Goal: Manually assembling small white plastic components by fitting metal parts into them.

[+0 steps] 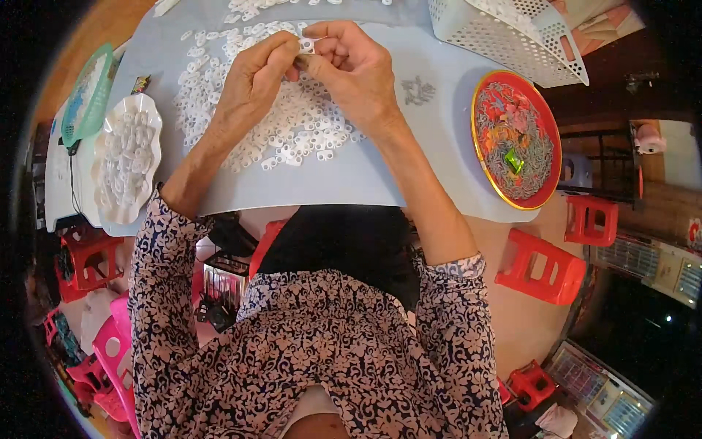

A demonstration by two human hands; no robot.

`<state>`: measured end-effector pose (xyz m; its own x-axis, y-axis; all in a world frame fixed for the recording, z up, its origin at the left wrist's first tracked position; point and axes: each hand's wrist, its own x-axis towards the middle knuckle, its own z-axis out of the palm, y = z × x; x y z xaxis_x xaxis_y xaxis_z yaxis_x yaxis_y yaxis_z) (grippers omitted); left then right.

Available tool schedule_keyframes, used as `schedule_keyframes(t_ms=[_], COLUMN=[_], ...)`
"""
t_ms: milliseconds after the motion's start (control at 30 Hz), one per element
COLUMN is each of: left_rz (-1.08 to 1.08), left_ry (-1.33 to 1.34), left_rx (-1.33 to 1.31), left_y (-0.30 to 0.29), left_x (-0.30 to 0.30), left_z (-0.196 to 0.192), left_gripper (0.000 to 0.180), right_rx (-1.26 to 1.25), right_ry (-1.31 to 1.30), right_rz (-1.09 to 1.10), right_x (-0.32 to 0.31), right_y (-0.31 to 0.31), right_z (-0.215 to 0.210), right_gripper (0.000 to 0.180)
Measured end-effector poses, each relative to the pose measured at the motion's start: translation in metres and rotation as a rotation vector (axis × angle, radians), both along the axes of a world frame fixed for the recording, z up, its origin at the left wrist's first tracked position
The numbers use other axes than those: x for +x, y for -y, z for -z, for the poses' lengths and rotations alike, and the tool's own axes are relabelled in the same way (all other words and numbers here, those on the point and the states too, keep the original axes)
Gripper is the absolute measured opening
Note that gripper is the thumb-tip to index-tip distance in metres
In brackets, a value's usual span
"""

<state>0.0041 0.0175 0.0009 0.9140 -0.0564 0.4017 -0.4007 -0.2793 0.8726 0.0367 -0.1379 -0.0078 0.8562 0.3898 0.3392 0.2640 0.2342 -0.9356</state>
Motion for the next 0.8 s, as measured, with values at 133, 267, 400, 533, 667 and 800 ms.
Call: schedule_keyframes(t_ms=[133, 267, 400, 533, 667, 800], left_rz=[-0.009, -0.027, 0.023, 0.056, 0.030, 0.016], left_ry=[-0.004, -0.033, -0.027, -0.031, -0.038, -0.060], left_rx=[0.001, 0.012, -0.042, -0.006, -0.057, -0.066], left_y=[0.000, -0.002, -0.003, -0.006, -0.003, -0.002], left_x=[0.000, 0.000, 0.004, 0.004, 0.002, 0.001], left_z=[0.000, -0.002, 0.000, 0.000, 0.002, 0.003], left_gripper=[0.027, 0.027, 0.026, 0.027, 0.027, 0.027], right_rx=[-0.018, -0.049, -0.096, -0.132, -0.080, -0.048], right_ry=[0.003, -0.084, -0.126, -0.083, -0.089, -0.141], right_rz=[0.010, 0.057, 0.065, 0.072, 0.030, 0.022], right_x=[0.000, -0.003, -0.001, 0.001, 0.000, -0.001], right_y=[0.000, -0.003, 0.000, 0.000, -0.002, -0.003], right_z=[0.002, -0.001, 0.003, 0.003, 0.007, 0.009], right_gripper=[0.030, 0.019, 0.011, 0.014, 0.017, 0.017])
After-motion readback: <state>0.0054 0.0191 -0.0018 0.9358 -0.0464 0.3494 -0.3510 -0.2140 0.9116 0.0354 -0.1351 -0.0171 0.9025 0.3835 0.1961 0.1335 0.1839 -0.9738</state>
